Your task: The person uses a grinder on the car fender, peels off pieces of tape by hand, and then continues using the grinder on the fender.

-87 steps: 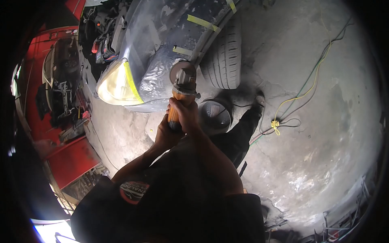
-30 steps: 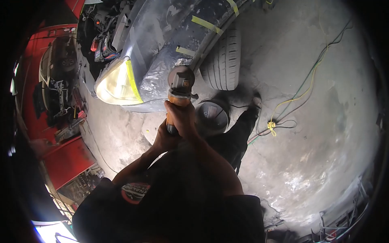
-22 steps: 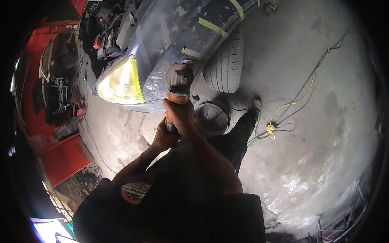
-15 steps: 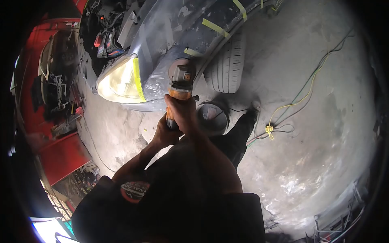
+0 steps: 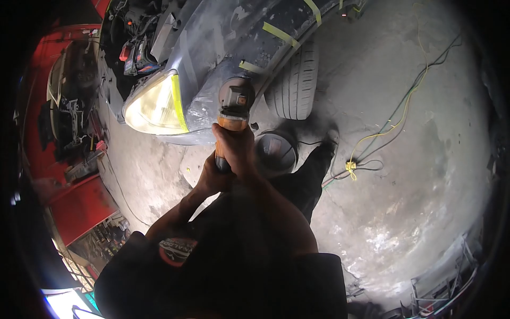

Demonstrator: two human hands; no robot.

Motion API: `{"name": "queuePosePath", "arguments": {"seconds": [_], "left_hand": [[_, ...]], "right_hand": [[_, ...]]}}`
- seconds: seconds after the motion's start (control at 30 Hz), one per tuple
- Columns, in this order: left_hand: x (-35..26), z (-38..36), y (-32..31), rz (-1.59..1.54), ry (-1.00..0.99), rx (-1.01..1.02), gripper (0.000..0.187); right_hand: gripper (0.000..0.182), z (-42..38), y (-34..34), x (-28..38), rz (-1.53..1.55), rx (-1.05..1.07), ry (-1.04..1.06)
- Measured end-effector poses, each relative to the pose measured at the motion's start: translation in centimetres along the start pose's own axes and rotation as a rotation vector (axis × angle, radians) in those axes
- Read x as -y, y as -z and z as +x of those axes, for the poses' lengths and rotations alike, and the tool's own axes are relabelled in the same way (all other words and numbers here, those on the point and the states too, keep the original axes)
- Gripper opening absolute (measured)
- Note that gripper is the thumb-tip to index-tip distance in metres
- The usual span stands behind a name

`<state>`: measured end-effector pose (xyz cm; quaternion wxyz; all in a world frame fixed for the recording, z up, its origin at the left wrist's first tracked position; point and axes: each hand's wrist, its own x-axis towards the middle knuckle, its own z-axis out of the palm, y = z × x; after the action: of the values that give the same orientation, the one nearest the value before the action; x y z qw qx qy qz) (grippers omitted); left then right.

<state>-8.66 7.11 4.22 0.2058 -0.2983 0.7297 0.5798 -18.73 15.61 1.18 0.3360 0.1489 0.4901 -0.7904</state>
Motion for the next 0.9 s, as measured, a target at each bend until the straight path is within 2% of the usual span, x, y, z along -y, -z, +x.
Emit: {"name": "queuePosePath", "arguments": {"seconds": [0.07, 0.13, 0.2, 0.23, 0.37, 0.47, 0.57, 0.67, 0.73, 0.77, 0.83, 0.9], "left_hand": [[-0.4, -0.2, 0.0, -0.023, 0.052, -0.015, 0.067], [-0.8, 0.0, -0.1, -0.015, -0.004, -0.051, 0.064], [-0.2, -0.7, -0.6, 0.01, -0.149, -0.131, 0.059], [0.3, -0.5, -0.6, 0.072, -0.236, -0.153, 0.056], [-2.0, 0.1, -0.3, 0.052, -0.058, -0.1, 0.063], [-0.8, -0.1, -0.5, 0.056, -0.067, -0.119, 0.061], [-0.6, 0.1, -0.5, 0.057, -0.03, -0.11, 0.065], [-1.5, 0.0, -0.2, 0.024, 0.029, -0.072, 0.069], [-1.1, 0.5, -0.2, 0.065, -0.091, -0.106, 0.067], [0.9, 0.5, -0.5, 0.122, -0.215, -0.152, 0.065], [1.2, -0.1, -1.3, 0.191, -0.305, -0.215, 0.062], [-0.3, 0.1, -0.7, 0.143, -0.068, -0.104, 0.067]], "right_hand": [[0.025, 0.0, -0.1, 0.1, -0.001, 0.047, 0.004], [0.026, 0.1, -0.3, 0.5, 0.001, 0.04, -0.017], [0.027, -0.4, -0.6, -0.3, -0.005, -0.002, -0.092], [0.027, -0.4, -0.6, -0.6, 0.07, -0.01, -0.065], [0.027, 0.3, -0.6, 1.4, 0.096, 0.033, -0.078], [0.026, 0.0, -0.3, 0.1, 0.112, 0.052, -0.055], [0.026, -0.3, 0.0, 0.2, 0.142, 0.023, -0.119], [0.026, 0.3, -0.1, 1.2, 0.143, 0.06, -0.055], [0.027, 0.2, -0.1, 0.9, 0.169, 0.066, -0.106], [0.027, -0.2, 0.1, 0.5, 0.177, 0.068, -0.126], [0.028, -0.8, 0.1, -0.2, 0.217, 0.03, -0.132], [0.028, -0.7, 0.6, 0.3, 0.196, 0.014, -0.121]]}}
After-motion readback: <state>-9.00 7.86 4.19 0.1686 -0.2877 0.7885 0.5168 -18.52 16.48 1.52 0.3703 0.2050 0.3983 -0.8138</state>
